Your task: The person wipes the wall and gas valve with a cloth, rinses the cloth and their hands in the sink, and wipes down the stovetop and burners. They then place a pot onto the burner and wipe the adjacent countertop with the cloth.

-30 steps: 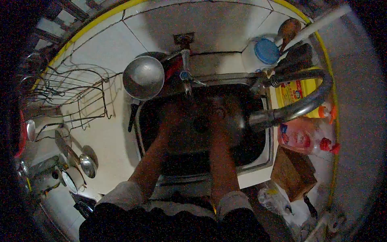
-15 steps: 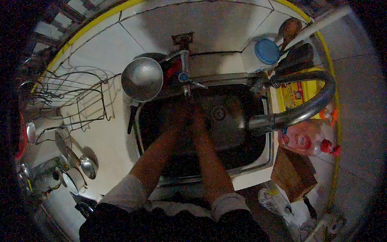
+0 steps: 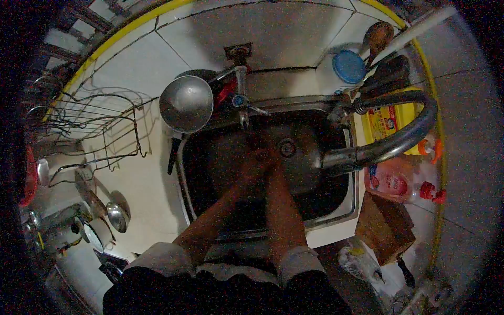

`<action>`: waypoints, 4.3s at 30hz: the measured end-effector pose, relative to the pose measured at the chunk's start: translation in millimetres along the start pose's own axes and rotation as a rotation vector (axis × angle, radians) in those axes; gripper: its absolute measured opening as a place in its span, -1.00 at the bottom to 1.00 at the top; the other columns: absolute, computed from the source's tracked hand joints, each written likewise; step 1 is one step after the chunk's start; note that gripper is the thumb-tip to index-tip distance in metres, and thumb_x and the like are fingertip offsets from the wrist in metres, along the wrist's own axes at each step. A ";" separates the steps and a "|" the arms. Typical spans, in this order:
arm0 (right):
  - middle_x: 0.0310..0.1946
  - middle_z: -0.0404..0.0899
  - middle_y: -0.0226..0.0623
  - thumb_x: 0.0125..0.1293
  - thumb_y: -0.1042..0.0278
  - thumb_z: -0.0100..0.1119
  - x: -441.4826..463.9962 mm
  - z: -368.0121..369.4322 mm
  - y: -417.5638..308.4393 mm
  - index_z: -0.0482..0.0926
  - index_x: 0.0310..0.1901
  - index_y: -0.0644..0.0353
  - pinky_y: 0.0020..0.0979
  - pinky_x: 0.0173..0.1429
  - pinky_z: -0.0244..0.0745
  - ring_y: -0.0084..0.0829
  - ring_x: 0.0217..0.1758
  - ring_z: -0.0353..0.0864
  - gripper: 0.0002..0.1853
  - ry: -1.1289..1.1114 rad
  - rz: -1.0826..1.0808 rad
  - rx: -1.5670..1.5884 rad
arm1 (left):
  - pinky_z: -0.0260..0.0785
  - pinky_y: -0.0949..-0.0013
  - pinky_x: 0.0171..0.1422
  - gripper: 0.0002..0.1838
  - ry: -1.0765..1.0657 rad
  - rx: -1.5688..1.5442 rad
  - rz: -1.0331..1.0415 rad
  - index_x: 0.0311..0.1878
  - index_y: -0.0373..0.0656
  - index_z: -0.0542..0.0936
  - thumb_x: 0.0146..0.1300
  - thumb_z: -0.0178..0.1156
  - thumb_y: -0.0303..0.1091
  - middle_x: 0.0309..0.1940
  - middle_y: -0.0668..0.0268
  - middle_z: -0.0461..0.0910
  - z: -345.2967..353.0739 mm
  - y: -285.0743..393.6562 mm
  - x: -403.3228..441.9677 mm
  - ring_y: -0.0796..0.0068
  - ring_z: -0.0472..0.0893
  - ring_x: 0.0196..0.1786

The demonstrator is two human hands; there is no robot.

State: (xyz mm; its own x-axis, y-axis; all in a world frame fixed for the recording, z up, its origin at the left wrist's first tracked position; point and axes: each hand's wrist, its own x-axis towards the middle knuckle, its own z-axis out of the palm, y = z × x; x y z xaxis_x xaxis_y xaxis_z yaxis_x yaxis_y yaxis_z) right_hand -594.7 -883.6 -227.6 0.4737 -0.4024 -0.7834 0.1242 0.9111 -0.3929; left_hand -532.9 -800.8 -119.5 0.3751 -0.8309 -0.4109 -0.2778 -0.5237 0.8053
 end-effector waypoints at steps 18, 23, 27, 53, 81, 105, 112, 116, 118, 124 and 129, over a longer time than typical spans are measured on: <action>0.10 0.43 -0.15 0.29 0.26 0.01 -34.5 27.3 -5.1 0.34 0.20 0.22 -0.28 0.23 0.29 -0.21 0.14 0.39 -0.54 0.052 -0.234 -0.167 | 0.40 0.13 0.06 -0.62 0.206 0.433 0.369 0.03 -0.05 0.52 0.18 0.09 -0.12 0.06 0.14 0.49 11.9 -73.1 53.0 0.13 0.51 0.06; 0.10 0.43 -0.14 0.26 0.20 0.07 -10.1 19.0 -0.3 0.34 0.19 0.22 -0.27 0.24 0.29 -0.20 0.14 0.39 -0.51 0.064 -0.218 -0.073 | 0.42 0.16 0.06 -0.62 0.104 0.115 0.048 0.08 -0.03 0.51 0.21 0.07 -0.16 0.04 0.11 0.50 4.3 -5.4 10.9 0.11 0.53 0.03; 0.10 0.43 -0.13 0.24 0.16 0.11 -6.8 25.1 9.6 0.35 0.19 0.21 -0.27 0.24 0.28 -0.20 0.14 0.39 -0.48 0.120 -0.303 -0.148 | 0.43 0.17 0.04 -0.62 0.018 0.175 -0.074 0.07 -0.03 0.51 0.20 0.08 -0.17 0.01 0.09 0.51 17.2 -39.5 34.9 0.11 0.54 0.01; -0.20 0.55 -0.18 0.01 0.34 0.31 -211.6 132.1 -141.1 0.45 0.05 0.21 -0.27 -0.13 0.51 -0.23 -0.21 0.60 -0.49 0.396 -1.326 -1.426 | 0.41 0.06 0.00 -0.55 0.157 0.247 0.103 -0.02 -0.12 0.53 0.09 0.20 -0.05 -0.11 0.04 0.57 -24.2 -28.6 82.4 0.03 0.55 -0.05; -0.08 0.47 -0.31 0.18 0.24 0.21 -209.7 38.5 24.3 0.36 0.09 0.12 -0.38 -0.07 0.45 -0.41 -0.08 0.50 -0.55 -0.208 -0.496 -1.042 | 0.40 0.26 0.01 -0.50 0.115 -0.181 0.493 0.03 -0.04 0.54 -0.02 0.40 -0.19 -0.01 0.24 0.55 -115.1 11.8 -112.2 0.31 0.56 -0.02; 0.10 0.39 -0.13 0.23 0.16 0.04 -146.7 39.2 -48.3 0.30 0.21 0.21 -0.30 0.19 0.31 -0.22 0.13 0.38 -0.46 -0.642 -0.331 -2.283 | 0.43 0.04 -0.08 -0.81 0.056 0.764 0.493 -0.24 -0.13 0.66 0.08 0.15 -0.41 -0.26 0.19 0.65 -86.0 40.1 -118.7 0.15 0.63 -0.15; -0.02 0.47 0.00 0.16 0.14 0.09 -131.3 23.2 -66.0 0.43 0.04 0.25 -0.20 0.12 0.34 -0.07 0.08 0.42 -0.54 -0.583 -0.632 -2.576 | 0.44 0.09 -0.14 -0.84 0.071 0.610 0.421 -0.32 -0.08 0.69 0.07 0.15 -0.36 -0.29 0.23 0.66 -72.8 49.4 -114.1 0.19 0.64 -0.17; -0.22 0.55 0.04 0.11 0.16 0.11 -189.0 49.0 -61.4 0.53 -0.18 0.25 -0.12 -0.05 0.44 0.01 -0.10 0.53 -0.66 -0.153 -0.933 -2.458 | 0.44 0.12 -0.09 -0.82 0.100 0.503 0.275 -0.28 -0.07 0.69 0.07 0.16 -0.33 -0.25 0.23 0.65 -54.0 55.3 -96.3 0.21 0.63 -0.14; -0.37 0.59 0.02 0.07 0.17 0.13 -196.5 48.3 -58.6 0.57 -0.35 0.25 -0.08 -0.17 0.48 0.01 -0.25 0.59 -0.72 -0.064 -1.332 -2.528 | 0.43 0.14 -0.06 -0.81 0.121 0.437 0.196 -0.26 -0.06 0.69 0.07 0.16 -0.32 -0.22 0.23 0.65 -47.2 58.8 -89.5 0.22 0.62 -0.12; -0.56 0.56 -0.10 -0.01 0.21 0.20 -219.9 70.1 -59.9 0.55 -0.53 0.22 -0.14 -0.31 0.49 -0.08 -0.42 0.61 -0.78 -0.412 -1.658 -2.287 | 0.43 0.08 -0.05 -0.75 0.132 0.308 0.089 -0.21 -0.06 0.67 0.06 0.17 -0.22 -0.19 0.18 0.63 -26.7 41.3 -75.7 0.18 0.60 -0.09; -0.50 0.57 -0.09 -0.02 0.16 0.23 -219.7 79.5 -52.3 0.55 -0.51 0.22 -0.17 -0.32 0.49 -0.11 -0.39 0.62 -0.74 -0.318 -1.446 -2.496 | 0.45 0.03 -0.12 -0.68 0.118 0.441 0.258 -0.16 -0.07 0.62 0.02 0.23 -0.16 -0.19 0.15 0.62 -48.4 40.7 -105.0 0.13 0.59 -0.11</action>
State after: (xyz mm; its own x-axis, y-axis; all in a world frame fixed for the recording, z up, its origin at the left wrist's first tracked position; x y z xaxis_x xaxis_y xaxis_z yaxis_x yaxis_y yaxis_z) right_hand -635.9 -835.8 3.3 0.9983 -0.0570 0.0112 -0.0577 -0.9944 0.0881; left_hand -540.8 -725.7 -22.9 0.3358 -0.9296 -0.1517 -0.7109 -0.3558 0.6066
